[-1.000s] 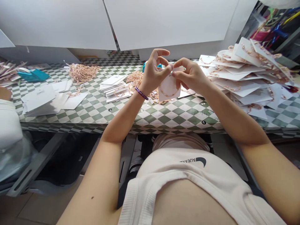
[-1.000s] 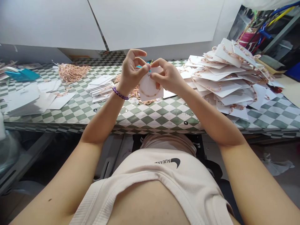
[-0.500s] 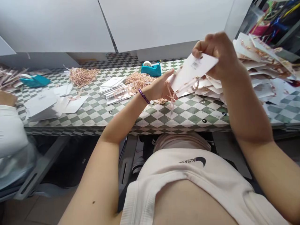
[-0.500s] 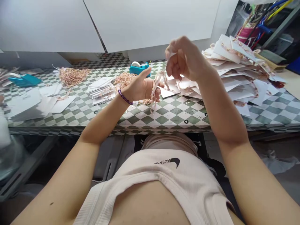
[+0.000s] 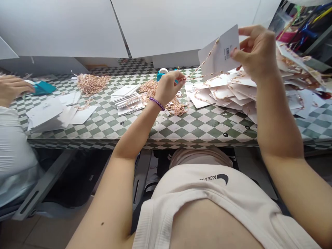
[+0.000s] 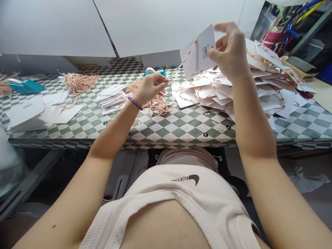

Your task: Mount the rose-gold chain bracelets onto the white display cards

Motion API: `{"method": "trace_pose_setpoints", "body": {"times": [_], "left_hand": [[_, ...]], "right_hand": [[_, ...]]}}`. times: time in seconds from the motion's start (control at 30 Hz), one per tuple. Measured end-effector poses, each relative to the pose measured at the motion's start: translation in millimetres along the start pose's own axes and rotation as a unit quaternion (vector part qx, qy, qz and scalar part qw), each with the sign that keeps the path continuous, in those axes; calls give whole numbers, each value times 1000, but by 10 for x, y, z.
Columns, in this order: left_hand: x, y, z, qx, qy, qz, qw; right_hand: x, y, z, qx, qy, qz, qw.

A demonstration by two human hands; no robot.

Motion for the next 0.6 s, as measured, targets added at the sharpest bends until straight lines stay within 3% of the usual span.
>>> {"method": "trace_pose_setpoints", "body": {"times": [0.07, 0.13, 0.27, 0.37, 0.43, 0.6], "left_hand": [[22, -52, 94, -97, 88, 37, 991], [59, -77, 219, -153, 156, 19, 976], [127, -91, 437, -183, 217, -44, 958], [156, -90, 514, -178, 227, -82, 954], [167, -89, 532, -182, 201, -97, 958], [198, -71, 575, -208, 171, -124, 955]], "right_hand": [[-14, 40, 48, 50, -6, 3, 999], [14, 105, 43, 69, -7, -6, 998], [142, 311, -85, 56, 35, -133, 989], [249, 450, -207, 16, 88, -240, 967], [306, 513, -251, -11, 112, -284, 952], [400, 636, -182, -58, 164, -396, 902]]}}
Point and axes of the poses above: each hand's wrist, its own x-axis away from the middle knuckle, its own y-axis out of the palm, z = x × y, the point moved 2 cm from there along -x, towards the middle knuckle
